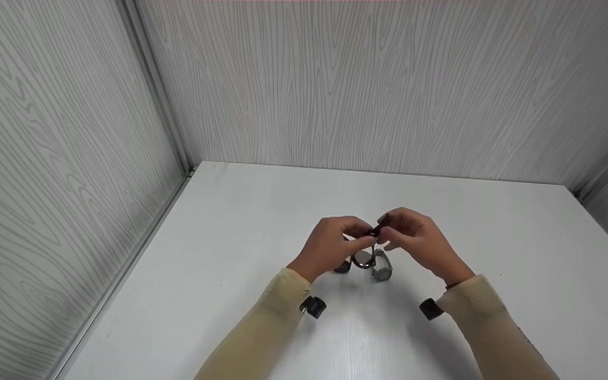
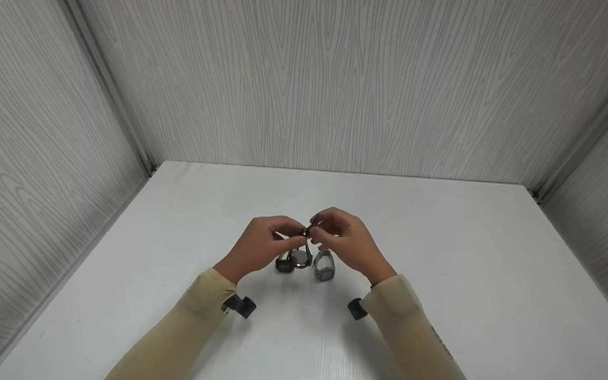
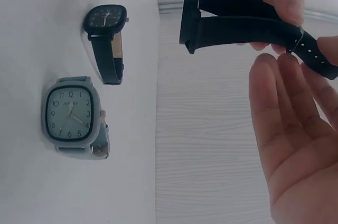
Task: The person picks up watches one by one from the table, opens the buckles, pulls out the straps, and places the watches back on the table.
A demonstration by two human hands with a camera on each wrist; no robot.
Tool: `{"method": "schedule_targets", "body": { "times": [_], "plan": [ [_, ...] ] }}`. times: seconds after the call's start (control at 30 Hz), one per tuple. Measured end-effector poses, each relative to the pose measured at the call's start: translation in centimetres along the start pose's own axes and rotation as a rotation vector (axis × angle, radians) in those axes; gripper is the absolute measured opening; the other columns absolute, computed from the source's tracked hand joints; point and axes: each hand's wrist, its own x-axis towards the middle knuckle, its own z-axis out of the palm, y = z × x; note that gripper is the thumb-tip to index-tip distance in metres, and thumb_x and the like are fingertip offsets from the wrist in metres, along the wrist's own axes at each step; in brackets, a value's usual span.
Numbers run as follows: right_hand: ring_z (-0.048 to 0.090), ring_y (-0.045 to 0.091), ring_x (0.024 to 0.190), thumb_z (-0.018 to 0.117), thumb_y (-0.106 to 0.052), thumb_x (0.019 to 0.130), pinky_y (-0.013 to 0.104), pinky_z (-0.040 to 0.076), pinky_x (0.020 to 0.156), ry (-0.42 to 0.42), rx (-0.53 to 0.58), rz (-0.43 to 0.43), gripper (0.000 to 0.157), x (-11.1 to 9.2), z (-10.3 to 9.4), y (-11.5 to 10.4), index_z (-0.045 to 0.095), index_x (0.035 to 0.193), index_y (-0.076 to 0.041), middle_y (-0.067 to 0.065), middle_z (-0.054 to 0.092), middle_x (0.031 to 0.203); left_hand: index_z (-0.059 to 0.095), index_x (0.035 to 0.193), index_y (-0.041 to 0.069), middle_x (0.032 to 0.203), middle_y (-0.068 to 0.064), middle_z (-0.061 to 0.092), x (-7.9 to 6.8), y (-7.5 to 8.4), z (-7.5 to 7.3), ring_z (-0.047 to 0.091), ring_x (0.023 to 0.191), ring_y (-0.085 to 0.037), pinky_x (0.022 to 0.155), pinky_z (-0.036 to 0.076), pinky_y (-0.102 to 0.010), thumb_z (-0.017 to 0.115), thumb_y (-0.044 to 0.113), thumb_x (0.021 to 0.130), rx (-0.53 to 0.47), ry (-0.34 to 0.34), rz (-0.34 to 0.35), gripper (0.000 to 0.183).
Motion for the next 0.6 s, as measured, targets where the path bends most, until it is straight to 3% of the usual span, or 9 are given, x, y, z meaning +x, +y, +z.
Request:
{"method": "schedule_targets", "body": {
  "times": [0.2, 0.43, 0.6],
  "plan": [
    [0.074, 0.027, 0.096, 0.073, -0.018, 0.099, 0.04, 0.061, 0.085, 0.01, 0.08, 0.045, 0.03, -0.12, -0.11, -0.29, 0.064, 0.121, 0.001, 0.019, 0.069, 0.111, 0.078, 0.11, 0.023, 0.1, 0.017, 0.074, 0.05, -0.04, 0.2, 0.068, 0.095, 0.001, 0.084, 0.057, -0.024, 0.077, 0.032, 0.095, -0.015, 0.007, -0.01, 0.017],
    [0.074, 0.025, 0.096, 0.074, -0.015, 0.098, 0.038, 0.06, 0.088, 0.009, 0.088, 0.04, 0.029, -0.09, -0.2, -0.26, 0.066, 0.12, 0.002, 0.019, 0.069, 0.112, 0.077, 0.109, 0.025, 0.099, 0.018, 0.073, 0.14, -0.07, 0.21, 0.068, 0.096, 0.001, 0.084, 0.057, -0.023, 0.077, 0.032, 0.096, -0.008, -0.017, -0.027, 0.015],
    [0.074, 0.029, 0.095, 0.075, -0.012, 0.097, 0.038, 0.06, 0.089, 0.006, 0.102, 0.034, 0.027, -0.03, -0.14, -0.59, 0.067, 0.118, 0.003, 0.019, 0.07, 0.111, 0.075, 0.114, 0.022, 0.104, 0.017, 0.072, 0.09, 0.24, 0.02, 0.067, 0.098, 0.0, 0.084, 0.056, -0.022, 0.077, 0.03, 0.096, 0.025, -0.008, -0.004, 0.02]
  ]
}}
